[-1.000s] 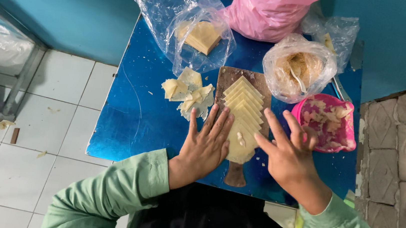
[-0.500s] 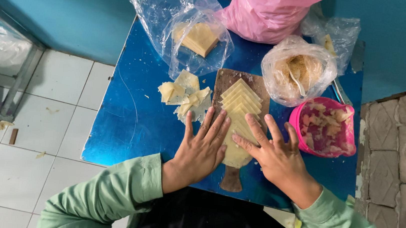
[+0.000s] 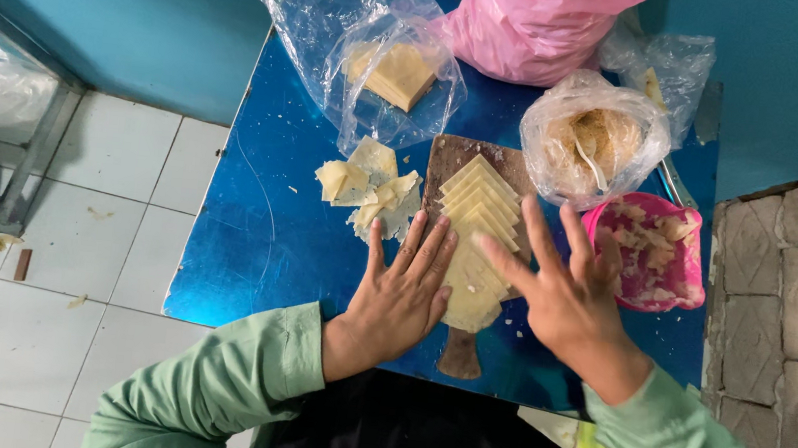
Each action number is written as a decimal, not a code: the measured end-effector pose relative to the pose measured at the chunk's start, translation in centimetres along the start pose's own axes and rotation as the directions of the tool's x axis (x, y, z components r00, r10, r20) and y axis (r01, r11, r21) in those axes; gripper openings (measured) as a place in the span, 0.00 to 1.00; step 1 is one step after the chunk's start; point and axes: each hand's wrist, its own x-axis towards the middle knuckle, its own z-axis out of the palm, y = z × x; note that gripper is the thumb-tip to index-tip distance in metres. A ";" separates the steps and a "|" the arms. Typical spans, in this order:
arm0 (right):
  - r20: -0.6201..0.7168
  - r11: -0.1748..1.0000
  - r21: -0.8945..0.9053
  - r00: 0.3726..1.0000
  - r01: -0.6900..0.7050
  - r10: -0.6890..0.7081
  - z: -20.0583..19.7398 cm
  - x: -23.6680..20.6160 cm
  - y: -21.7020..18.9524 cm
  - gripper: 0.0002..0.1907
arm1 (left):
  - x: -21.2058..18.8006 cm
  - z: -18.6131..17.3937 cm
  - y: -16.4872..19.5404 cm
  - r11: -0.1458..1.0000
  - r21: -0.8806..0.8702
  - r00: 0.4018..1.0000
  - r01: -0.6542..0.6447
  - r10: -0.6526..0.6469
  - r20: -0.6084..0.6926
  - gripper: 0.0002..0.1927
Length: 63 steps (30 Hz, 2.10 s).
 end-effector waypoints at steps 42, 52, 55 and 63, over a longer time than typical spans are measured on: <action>-0.055 0.976 -0.123 0.981 0.181 -0.188 0.7 -1.1 -0.9 0.23 | 0.4 -0.3 0.7 0.998 -0.063 1.000 0.021 -0.020 0.024 0.35; -0.125 0.984 -0.134 0.983 0.116 -0.133 0.2 -2.5 -0.7 0.27 | 0.5 -0.3 0.7 0.998 -0.054 1.000 0.018 -0.017 0.024 0.35; -0.117 0.950 -0.263 0.972 0.168 -0.204 0.5 -2.5 -1.7 0.27 | 1.0 -0.1 0.7 0.999 -0.042 0.999 0.017 -0.015 0.030 0.35; 0.036 0.734 -0.659 0.982 0.162 -0.185 -0.6 -1.3 -1.6 0.37 | 1.2 0.1 1.1 0.999 -0.040 0.999 0.028 -0.027 0.025 0.35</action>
